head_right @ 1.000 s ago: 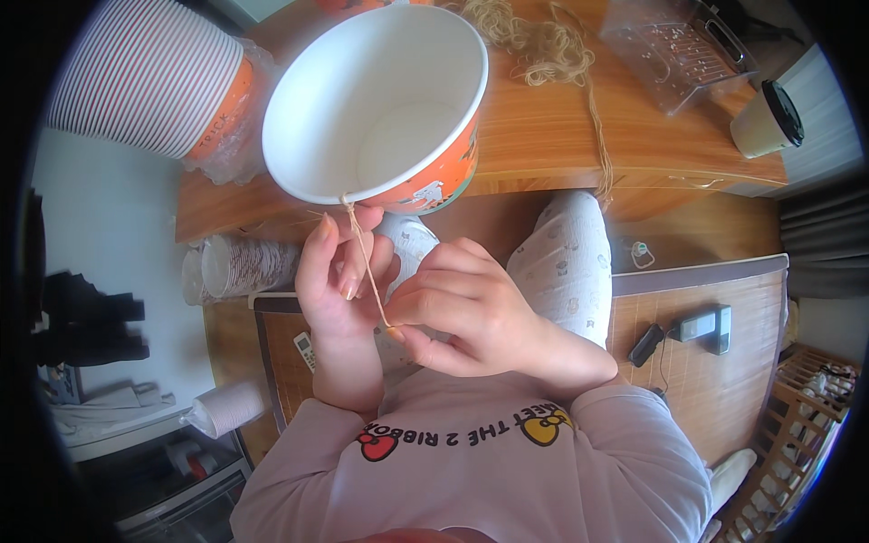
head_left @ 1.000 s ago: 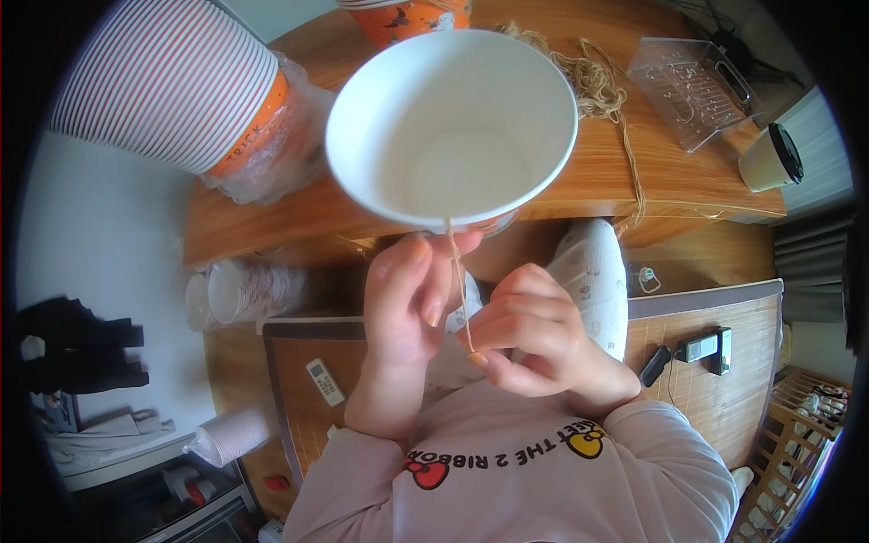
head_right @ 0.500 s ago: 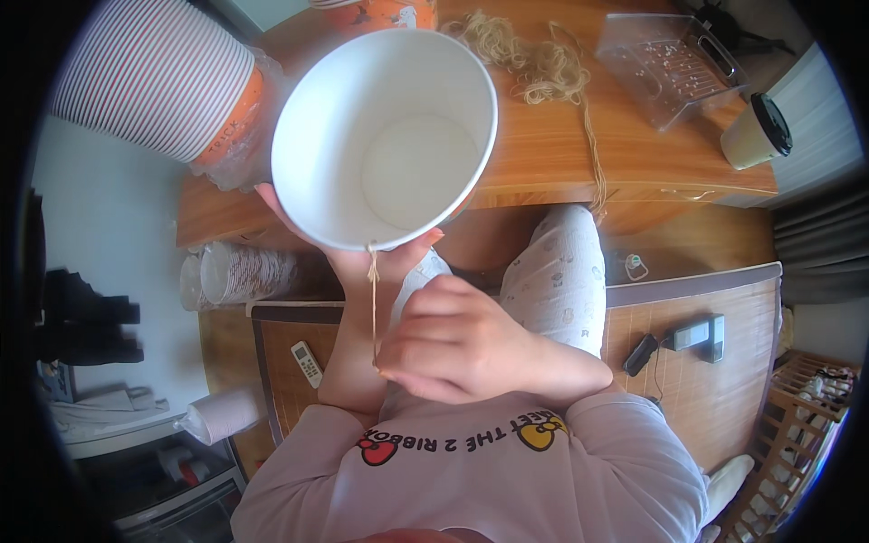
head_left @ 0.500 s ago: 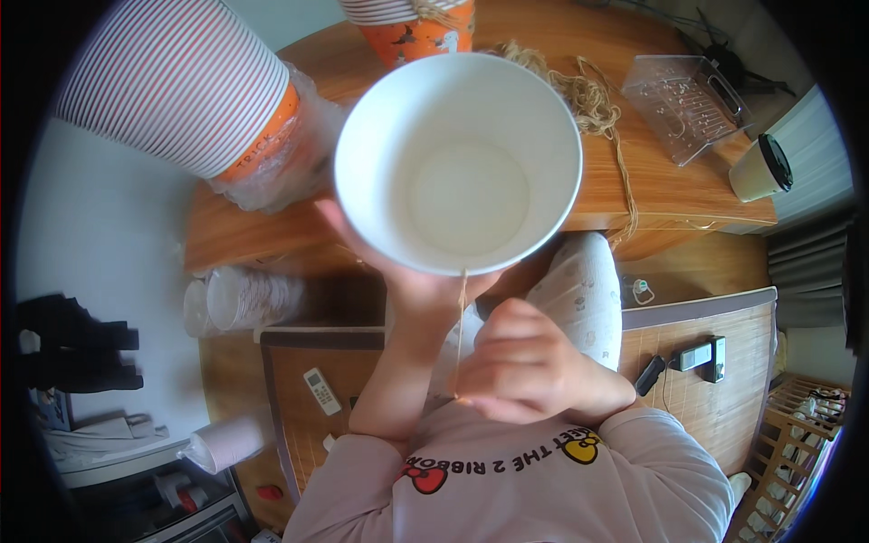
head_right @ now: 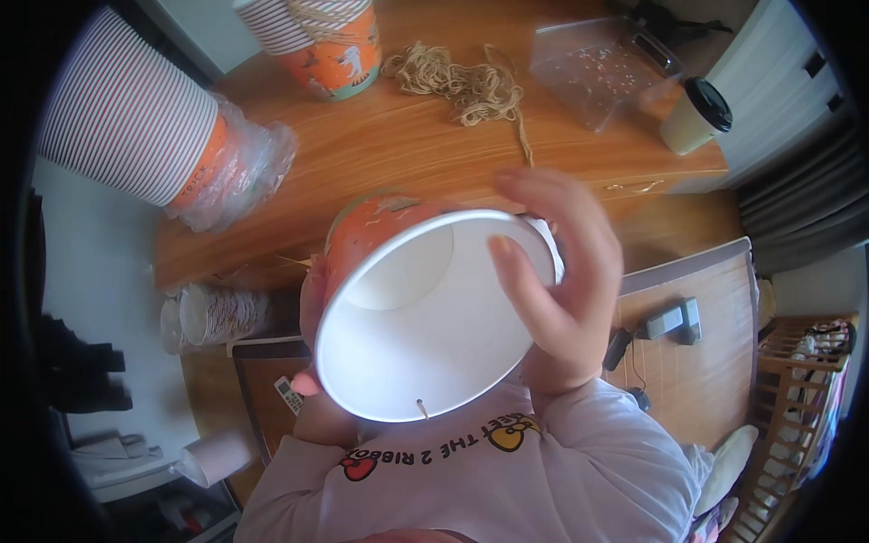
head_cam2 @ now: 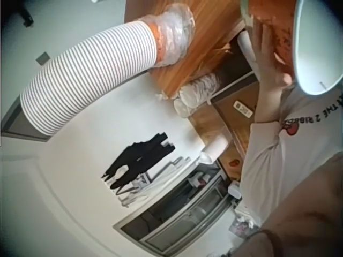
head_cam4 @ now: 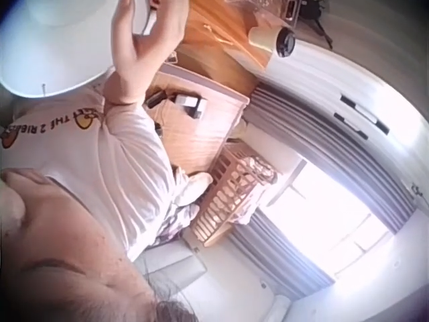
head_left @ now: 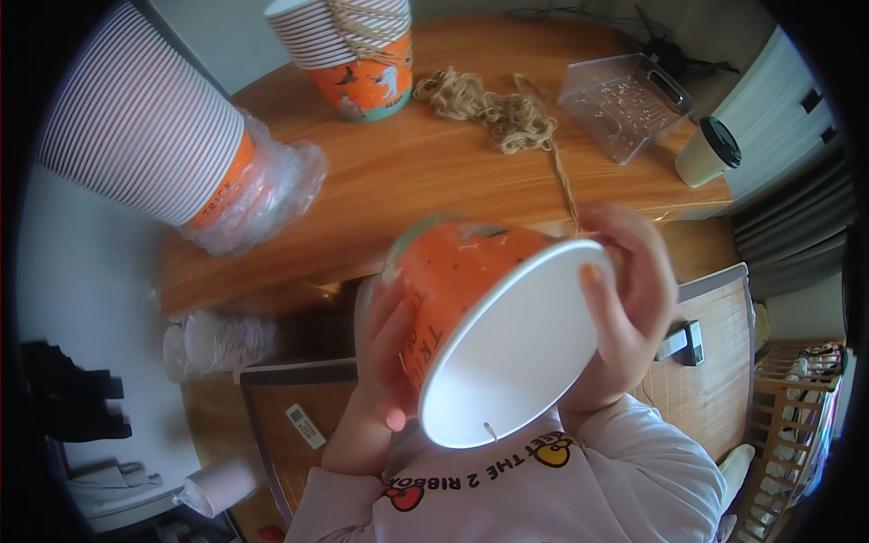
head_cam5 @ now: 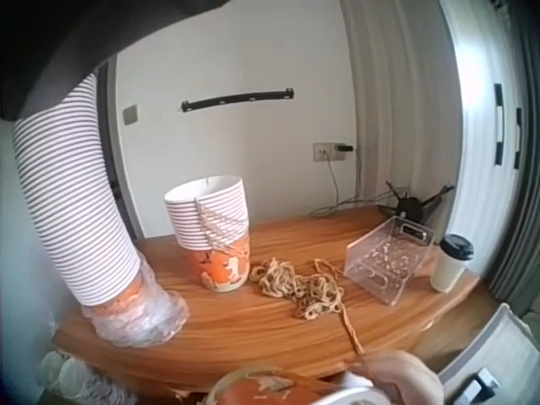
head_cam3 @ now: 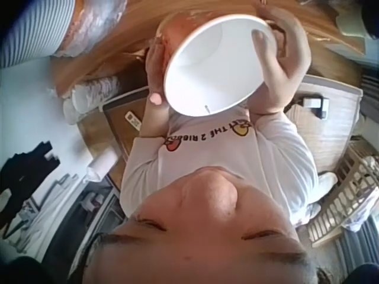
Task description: Thread a twine string through holes in a paper bucket and tie knots to secure it for a handle.
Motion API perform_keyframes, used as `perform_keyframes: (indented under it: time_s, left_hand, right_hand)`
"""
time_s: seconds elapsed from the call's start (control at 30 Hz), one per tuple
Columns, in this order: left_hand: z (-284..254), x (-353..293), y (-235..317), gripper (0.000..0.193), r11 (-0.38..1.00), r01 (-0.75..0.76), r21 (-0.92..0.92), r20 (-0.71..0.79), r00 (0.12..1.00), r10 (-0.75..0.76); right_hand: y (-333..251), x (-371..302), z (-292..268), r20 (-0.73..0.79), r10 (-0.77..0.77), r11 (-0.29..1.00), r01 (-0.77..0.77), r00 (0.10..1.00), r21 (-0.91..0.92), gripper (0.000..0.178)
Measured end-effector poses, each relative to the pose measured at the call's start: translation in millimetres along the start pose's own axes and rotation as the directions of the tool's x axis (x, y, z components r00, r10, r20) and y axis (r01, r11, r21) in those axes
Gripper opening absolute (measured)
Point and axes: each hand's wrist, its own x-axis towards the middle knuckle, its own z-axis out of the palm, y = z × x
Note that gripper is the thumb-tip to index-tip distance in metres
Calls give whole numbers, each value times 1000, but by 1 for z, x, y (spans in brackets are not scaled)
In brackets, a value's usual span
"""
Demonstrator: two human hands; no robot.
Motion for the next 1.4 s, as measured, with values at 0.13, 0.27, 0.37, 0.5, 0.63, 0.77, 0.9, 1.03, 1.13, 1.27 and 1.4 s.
perform_keyframes:
  time_s: [0.13,0.27,0.37,0.5,0.63,0.77,0.9,1.03,1.13,1.27,1.4]
  left_hand:
    - [-8,-24,4,101,982,60,181,5,998,-62]
    - [-14,-42,6,99,924,117,365,-8,992,-122]
    - [-17,-46,6,98,900,134,414,-13,990,-141]
    - [-18,-47,6,97,886,146,439,-10,987,-158]
    - [-8,-33,19,96,753,-158,639,102,988,120]
    - [-9,-32,19,94,739,-193,646,116,981,155]
    - [-16,-34,20,93,703,-212,679,148,977,152]
    - [-18,-32,20,93,720,-222,657,153,975,161]
    - [-20,-30,26,93,727,-162,667,158,985,75]
    - [-12,-30,32,92,833,39,553,-4,999,-43]
    - [11,-19,38,86,974,224,45,-219,953,-209]
  right_hand:
    - [-4,1,2,113,107,994,-109,988,12,21]
    - [5,-4,3,41,69,994,-72,997,79,19]
    - [7,-4,5,49,26,999,-27,998,25,19]
    - [12,-4,8,40,19,999,-20,999,39,18]
    - [15,-6,8,29,32,997,-34,999,69,16]
    - [15,-5,8,71,63,996,-67,996,54,15]
    - [15,0,10,120,30,998,-36,992,43,14]
    - [18,1,8,183,-60,998,58,981,13,14]
    - [19,0,8,171,-17,999,9,985,46,15]
    - [20,-4,10,156,124,979,-146,980,139,13]
    - [26,-6,6,259,202,935,-265,944,235,16]
